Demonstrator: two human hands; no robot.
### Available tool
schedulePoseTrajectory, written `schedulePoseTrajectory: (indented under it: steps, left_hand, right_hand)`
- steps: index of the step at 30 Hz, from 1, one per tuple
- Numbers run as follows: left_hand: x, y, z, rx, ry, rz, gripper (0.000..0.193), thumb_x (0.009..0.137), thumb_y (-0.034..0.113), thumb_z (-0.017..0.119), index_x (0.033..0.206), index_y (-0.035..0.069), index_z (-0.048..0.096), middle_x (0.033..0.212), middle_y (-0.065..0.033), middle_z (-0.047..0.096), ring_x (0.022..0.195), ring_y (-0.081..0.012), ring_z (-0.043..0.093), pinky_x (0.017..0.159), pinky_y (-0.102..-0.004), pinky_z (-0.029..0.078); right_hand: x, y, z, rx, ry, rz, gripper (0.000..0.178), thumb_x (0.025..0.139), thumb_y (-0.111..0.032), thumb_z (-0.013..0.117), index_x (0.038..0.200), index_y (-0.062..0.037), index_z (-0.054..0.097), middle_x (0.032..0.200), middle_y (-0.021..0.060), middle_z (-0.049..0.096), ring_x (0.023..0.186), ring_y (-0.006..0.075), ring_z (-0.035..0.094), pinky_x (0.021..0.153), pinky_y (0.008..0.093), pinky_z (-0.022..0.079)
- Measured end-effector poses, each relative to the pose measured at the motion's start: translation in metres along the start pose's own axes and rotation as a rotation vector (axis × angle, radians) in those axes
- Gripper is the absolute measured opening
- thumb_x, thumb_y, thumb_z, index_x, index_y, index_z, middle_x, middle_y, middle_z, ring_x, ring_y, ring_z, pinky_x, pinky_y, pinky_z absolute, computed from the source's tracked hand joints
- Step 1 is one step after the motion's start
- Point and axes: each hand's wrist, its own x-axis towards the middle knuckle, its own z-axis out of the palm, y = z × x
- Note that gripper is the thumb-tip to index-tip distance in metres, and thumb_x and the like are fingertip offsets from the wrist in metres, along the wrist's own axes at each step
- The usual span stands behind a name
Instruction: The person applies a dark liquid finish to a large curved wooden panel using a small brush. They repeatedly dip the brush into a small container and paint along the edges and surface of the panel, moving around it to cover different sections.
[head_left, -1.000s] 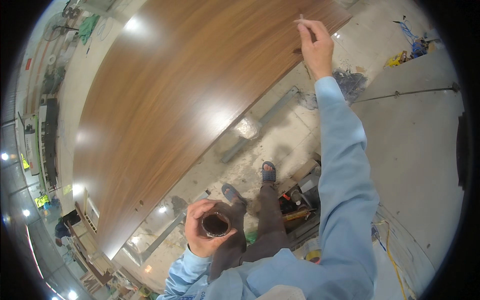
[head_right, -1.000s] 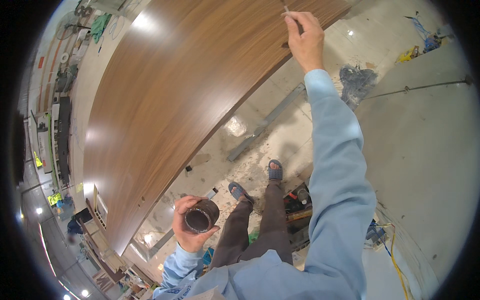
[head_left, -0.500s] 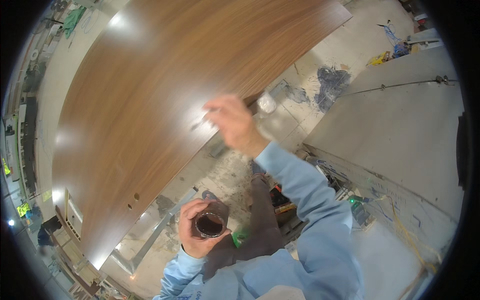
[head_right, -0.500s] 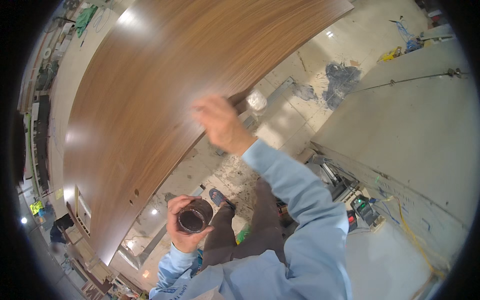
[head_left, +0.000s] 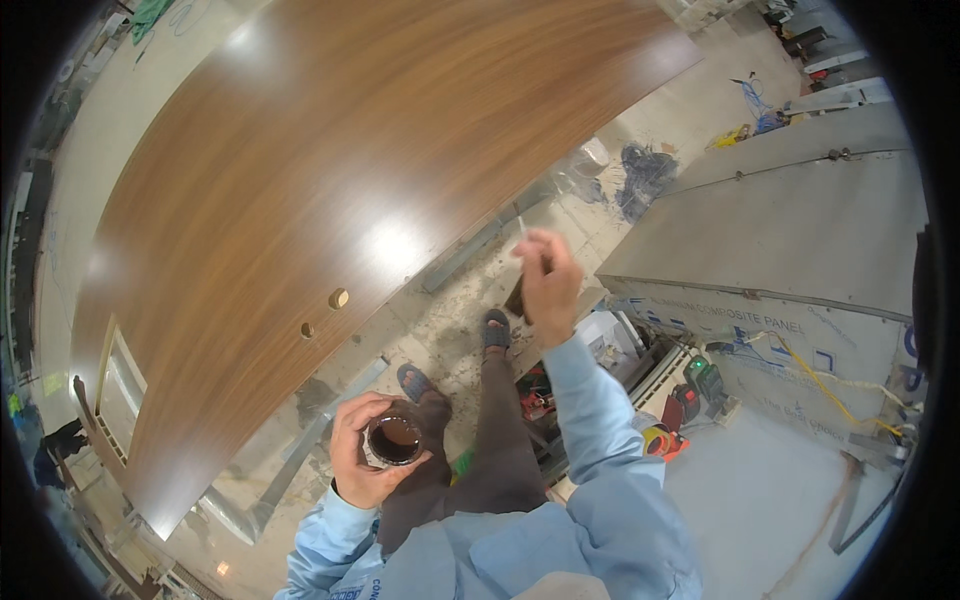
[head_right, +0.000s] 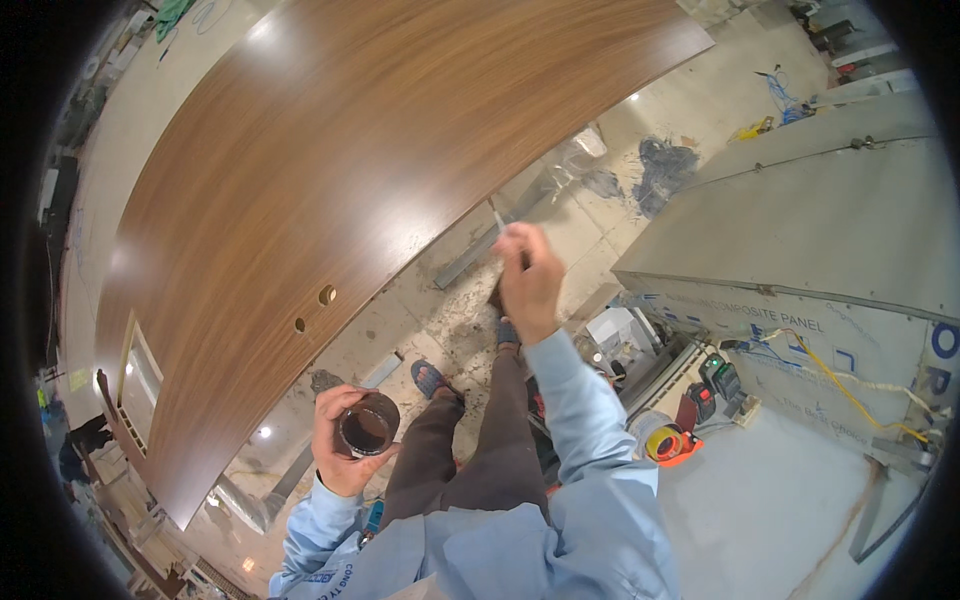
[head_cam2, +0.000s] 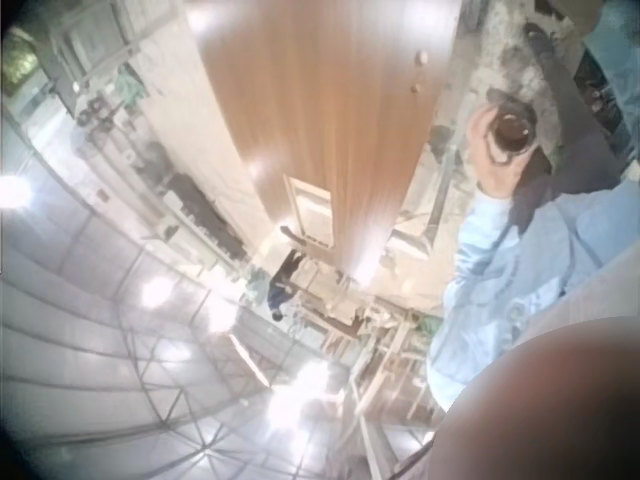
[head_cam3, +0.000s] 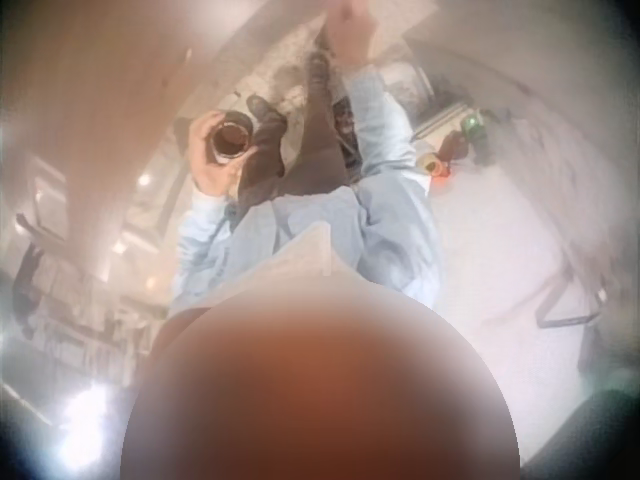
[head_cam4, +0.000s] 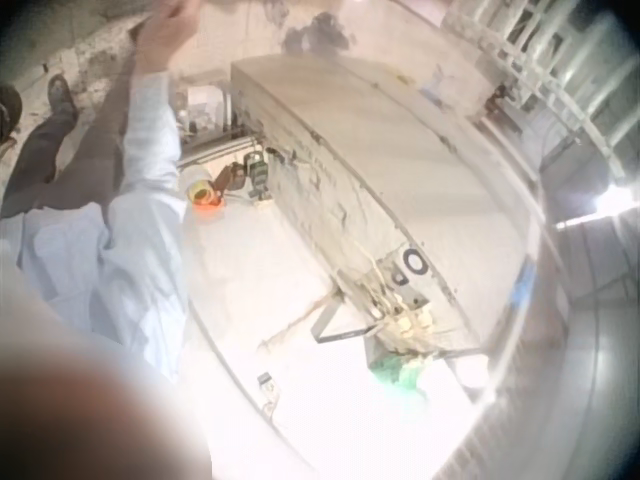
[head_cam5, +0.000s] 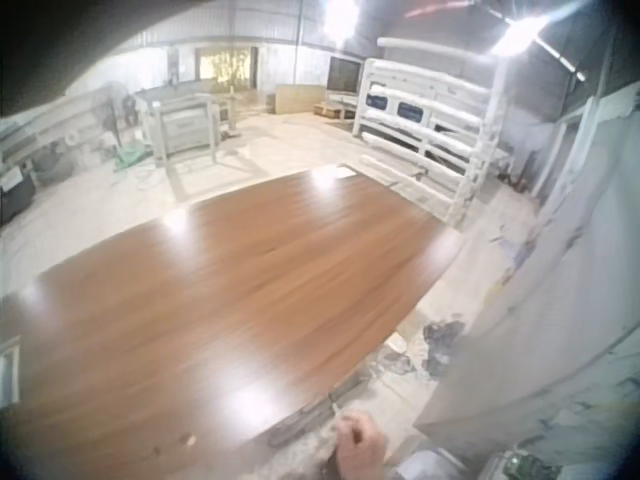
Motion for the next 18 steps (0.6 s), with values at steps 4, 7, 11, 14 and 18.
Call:
schedulePoseTrajectory:
  steps: [4, 7, 11, 14, 18]
  left_hand:
    - [-0.008, -0.006, -0.005, -0.001, 0.004, -0.008, 0.080, 0.067, 0.023, 0.102, 0.133, 0.004, 0.061, 0.129, -0.0168, 0.061, 0.119, -0.0309, 0.065, 0.101, -0.0421, 0.055]
    - [-0.008, -0.004, 0.001, -0.019, 0.018, -0.043, 0.081, 0.066, 0.024, 0.102, 0.132, 0.003, 0.060, 0.129, -0.0162, 0.061, 0.118, -0.0303, 0.065, 0.102, -0.0422, 0.054]
    - [0.002, 0.002, 0.019, 0.013, 0.013, -0.074, 0.082, 0.065, 0.025, 0.102, 0.132, 0.003, 0.061, 0.129, -0.0162, 0.061, 0.119, -0.0300, 0.065, 0.102, -0.0421, 0.054]
    - [0.015, 0.007, 0.036, 0.004, -0.020, -0.035, 0.080, 0.067, 0.014, 0.102, 0.134, 0.003, 0.060, 0.133, -0.0178, 0.058, 0.121, -0.0297, 0.065, 0.101, -0.0402, 0.058]
    - [0.036, 0.019, 0.062, -0.007, -0.042, -0.058, 0.080, 0.068, 0.014, 0.102, 0.135, 0.002, 0.059, 0.133, -0.0179, 0.058, 0.121, -0.0301, 0.065, 0.102, -0.0404, 0.058]
  right_hand:
    - [0.051, 0.018, -0.032, -0.271, 0.206, -0.137, 0.011, 0.097, -0.012, 0.075, 0.104, -0.0025, 0.076, 0.092, 0.0080, 0.075, 0.077, 0.0169, 0.067, 0.074, 0.0307, 0.053]
    - [0.074, 0.037, -0.043, -0.287, 0.249, -0.188, 0.011, 0.094, -0.011, 0.077, 0.099, -0.0011, 0.077, 0.093, 0.0105, 0.073, 0.079, 0.0209, 0.068, 0.074, 0.0321, 0.053]
    - [0.099, 0.057, -0.048, -0.255, 0.215, -0.219, 0.011, 0.092, -0.009, 0.078, 0.100, -0.0005, 0.077, 0.092, 0.0111, 0.073, 0.079, 0.0222, 0.069, 0.075, 0.0328, 0.053]
    - [0.117, 0.060, -0.053, -0.231, 0.178, -0.222, 0.011, 0.092, -0.008, 0.078, 0.100, -0.0003, 0.077, 0.091, 0.0103, 0.073, 0.079, 0.0202, 0.069, 0.074, 0.0317, 0.054]
    - [0.137, 0.057, -0.064, -0.165, 0.254, -0.227, 0.010, 0.091, -0.007, 0.078, 0.099, -0.0005, 0.078, 0.090, 0.0103, 0.073, 0.077, 0.0196, 0.068, 0.072, 0.0308, 0.053]
